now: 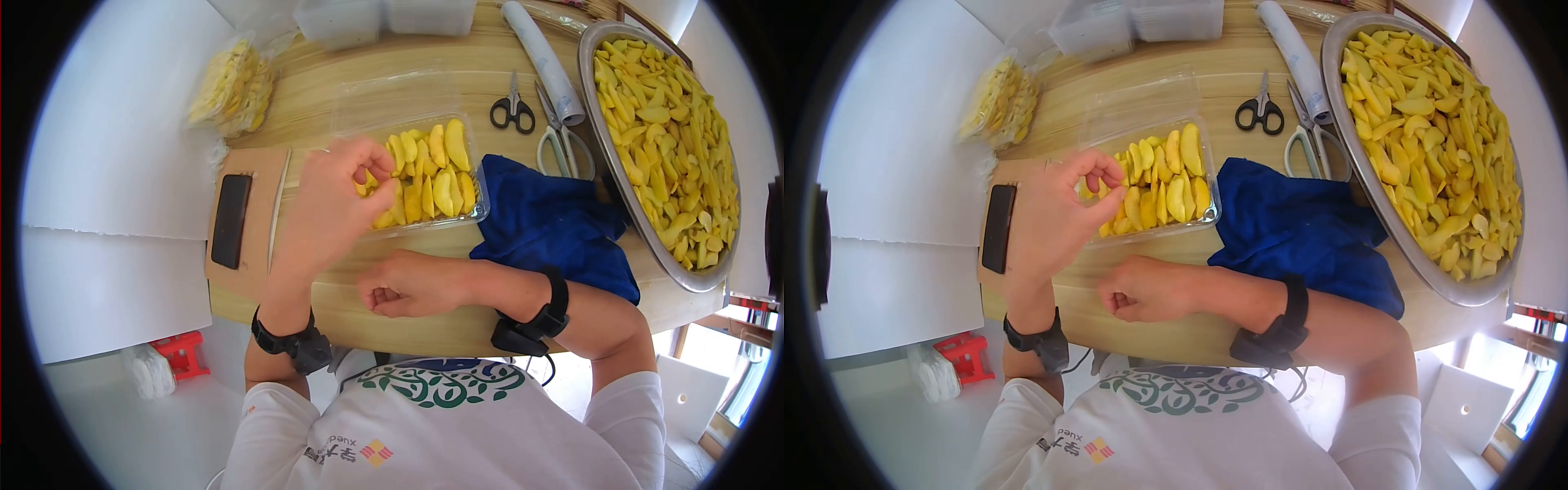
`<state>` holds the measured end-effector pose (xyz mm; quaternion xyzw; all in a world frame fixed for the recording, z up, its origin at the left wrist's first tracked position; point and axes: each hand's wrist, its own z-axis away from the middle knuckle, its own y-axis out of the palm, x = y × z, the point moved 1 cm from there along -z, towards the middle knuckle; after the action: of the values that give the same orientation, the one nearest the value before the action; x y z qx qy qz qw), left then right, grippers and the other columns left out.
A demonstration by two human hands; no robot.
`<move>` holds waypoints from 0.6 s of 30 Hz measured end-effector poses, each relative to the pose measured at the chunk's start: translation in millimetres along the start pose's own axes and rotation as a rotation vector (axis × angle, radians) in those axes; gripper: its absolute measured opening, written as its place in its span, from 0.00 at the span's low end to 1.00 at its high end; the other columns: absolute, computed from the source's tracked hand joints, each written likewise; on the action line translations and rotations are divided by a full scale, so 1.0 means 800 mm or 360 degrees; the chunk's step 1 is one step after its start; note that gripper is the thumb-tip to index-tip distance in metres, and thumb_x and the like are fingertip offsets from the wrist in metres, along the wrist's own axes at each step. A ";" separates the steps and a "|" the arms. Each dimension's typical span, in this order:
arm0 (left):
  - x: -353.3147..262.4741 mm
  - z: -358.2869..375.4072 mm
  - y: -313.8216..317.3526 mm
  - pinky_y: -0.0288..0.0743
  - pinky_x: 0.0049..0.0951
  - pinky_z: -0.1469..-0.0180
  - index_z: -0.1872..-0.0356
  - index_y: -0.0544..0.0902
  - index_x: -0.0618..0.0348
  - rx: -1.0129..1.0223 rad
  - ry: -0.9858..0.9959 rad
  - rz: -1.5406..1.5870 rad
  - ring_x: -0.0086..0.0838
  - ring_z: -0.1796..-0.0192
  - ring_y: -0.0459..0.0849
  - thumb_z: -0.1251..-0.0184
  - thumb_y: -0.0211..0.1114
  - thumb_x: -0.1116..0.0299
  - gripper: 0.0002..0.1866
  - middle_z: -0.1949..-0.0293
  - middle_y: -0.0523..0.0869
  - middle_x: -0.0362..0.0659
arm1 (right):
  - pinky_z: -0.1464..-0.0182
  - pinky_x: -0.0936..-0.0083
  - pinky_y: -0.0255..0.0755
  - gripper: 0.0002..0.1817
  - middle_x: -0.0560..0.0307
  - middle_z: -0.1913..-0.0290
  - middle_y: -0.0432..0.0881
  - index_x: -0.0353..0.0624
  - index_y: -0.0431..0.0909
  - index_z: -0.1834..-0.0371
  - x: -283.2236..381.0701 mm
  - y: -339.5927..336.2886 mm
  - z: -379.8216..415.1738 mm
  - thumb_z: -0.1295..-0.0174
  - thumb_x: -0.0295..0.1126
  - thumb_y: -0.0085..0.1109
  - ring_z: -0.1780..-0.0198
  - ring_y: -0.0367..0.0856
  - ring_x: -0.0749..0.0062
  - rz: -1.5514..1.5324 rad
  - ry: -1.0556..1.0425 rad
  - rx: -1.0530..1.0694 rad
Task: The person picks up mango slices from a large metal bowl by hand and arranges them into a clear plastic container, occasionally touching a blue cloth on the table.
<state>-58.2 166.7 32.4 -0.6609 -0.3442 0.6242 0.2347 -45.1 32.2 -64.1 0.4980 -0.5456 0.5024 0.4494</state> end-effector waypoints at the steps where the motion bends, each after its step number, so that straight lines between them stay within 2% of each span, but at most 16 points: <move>1: 0.000 0.001 0.004 0.73 0.26 0.56 0.63 0.82 0.61 0.0006 0.0011 -0.0092 0.25 0.63 0.80 0.42 0.70 0.73 0.08 0.67 0.84 0.40 | 0.64 0.69 0.76 0.04 0.52 0.74 0.82 0.35 0.79 0.67 0.000 0.000 0.000 0.44 0.23 0.62 0.70 0.81 0.65 -0.0002 0.0013 0.0007; 5: 0.010 0.000 0.025 0.74 0.29 0.56 0.60 0.82 0.60 0.0071 0.0120 -0.0073 0.28 0.61 0.81 0.43 0.70 0.72 0.10 0.66 0.86 0.40 | 0.64 0.69 0.76 0.04 0.51 0.73 0.82 0.35 0.79 0.66 0.000 0.000 0.002 0.44 0.23 0.63 0.70 0.82 0.66 0.0002 0.0020 0.0007; 7: 0.005 0.000 0.032 0.73 0.30 0.56 0.60 0.82 0.60 0.0038 0.0201 -0.0239 0.29 0.62 0.80 0.43 0.69 0.72 0.10 0.66 0.85 0.41 | 0.63 0.68 0.76 0.05 0.50 0.73 0.83 0.34 0.79 0.66 -0.002 0.001 0.002 0.44 0.23 0.62 0.70 0.82 0.64 0.0000 -0.0004 0.0006; 14: 0.014 -0.027 0.031 0.72 0.31 0.58 0.57 0.84 0.61 -0.0050 0.0126 -0.0177 0.30 0.65 0.77 0.42 0.68 0.73 0.11 0.69 0.84 0.42 | 0.63 0.67 0.76 0.05 0.49 0.73 0.82 0.34 0.80 0.66 -0.001 0.000 0.003 0.45 0.23 0.61 0.70 0.82 0.61 0.0027 -0.0034 -0.0030; 16: 0.012 -0.036 0.029 0.72 0.31 0.59 0.57 0.86 0.60 0.0009 0.0186 -0.0226 0.30 0.66 0.76 0.41 0.68 0.73 0.11 0.70 0.84 0.43 | 0.65 0.70 0.74 0.04 0.54 0.73 0.81 0.35 0.77 0.63 -0.001 -0.001 0.002 0.38 0.24 0.61 0.71 0.80 0.68 0.0091 -0.0048 0.0038; 18: 0.011 -0.039 0.032 0.72 0.32 0.60 0.58 0.86 0.60 0.0043 0.0204 -0.0198 0.30 0.66 0.76 0.41 0.68 0.73 0.10 0.69 0.84 0.43 | 0.65 0.70 0.74 0.04 0.54 0.73 0.81 0.35 0.77 0.63 -0.001 -0.001 0.002 0.38 0.24 0.61 0.71 0.80 0.67 0.0083 -0.0052 0.0033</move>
<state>-23.2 160.3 11.2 -0.6736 -0.3603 0.5695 0.3035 -43.9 30.4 -64.9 0.4964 -0.5604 0.5114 0.4218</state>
